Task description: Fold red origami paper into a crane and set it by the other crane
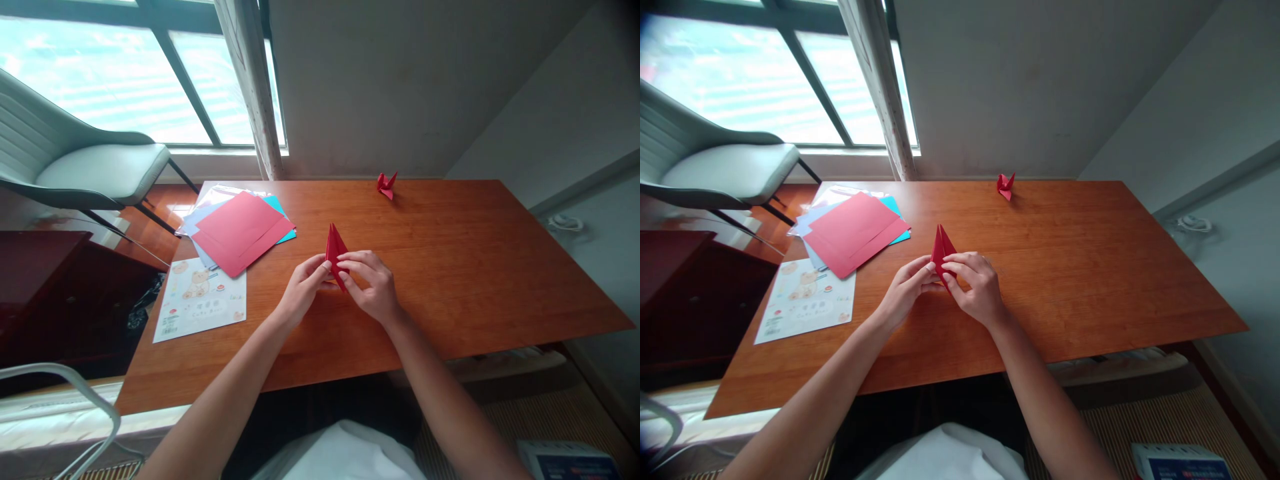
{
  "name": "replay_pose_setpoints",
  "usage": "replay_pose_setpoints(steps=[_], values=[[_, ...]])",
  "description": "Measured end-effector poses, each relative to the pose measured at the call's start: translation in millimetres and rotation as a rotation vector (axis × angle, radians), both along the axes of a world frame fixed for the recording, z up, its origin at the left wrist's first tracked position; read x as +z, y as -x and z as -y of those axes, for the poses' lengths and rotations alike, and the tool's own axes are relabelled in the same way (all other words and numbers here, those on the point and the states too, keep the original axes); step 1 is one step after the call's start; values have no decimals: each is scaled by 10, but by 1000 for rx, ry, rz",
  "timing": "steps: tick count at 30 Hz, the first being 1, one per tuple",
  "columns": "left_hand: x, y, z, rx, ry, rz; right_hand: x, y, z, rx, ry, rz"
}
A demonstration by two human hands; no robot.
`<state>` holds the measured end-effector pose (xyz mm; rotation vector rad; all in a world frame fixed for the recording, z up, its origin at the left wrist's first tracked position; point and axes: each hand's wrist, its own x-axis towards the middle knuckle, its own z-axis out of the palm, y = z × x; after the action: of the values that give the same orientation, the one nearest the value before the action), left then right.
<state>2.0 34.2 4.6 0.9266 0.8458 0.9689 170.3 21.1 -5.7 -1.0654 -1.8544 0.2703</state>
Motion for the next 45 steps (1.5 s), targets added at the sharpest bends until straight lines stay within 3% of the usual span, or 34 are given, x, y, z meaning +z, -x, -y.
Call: replay_pose_setpoints(steps=[21, 29, 38, 45], values=[[-8, -25, -4, 44, -51, -75, -81, 1, -54, -261, 144, -70], [-50, -48, 0, 29, -104, -101, -85, 22, -41, -227, 159, -78], [-102, -64, -3, 107, -161, -143, -103, 57, -13, -295, 54, 18], [-112, -51, -12, 135, -183, -159, -53, 65, 1, -155, 203, -231]])
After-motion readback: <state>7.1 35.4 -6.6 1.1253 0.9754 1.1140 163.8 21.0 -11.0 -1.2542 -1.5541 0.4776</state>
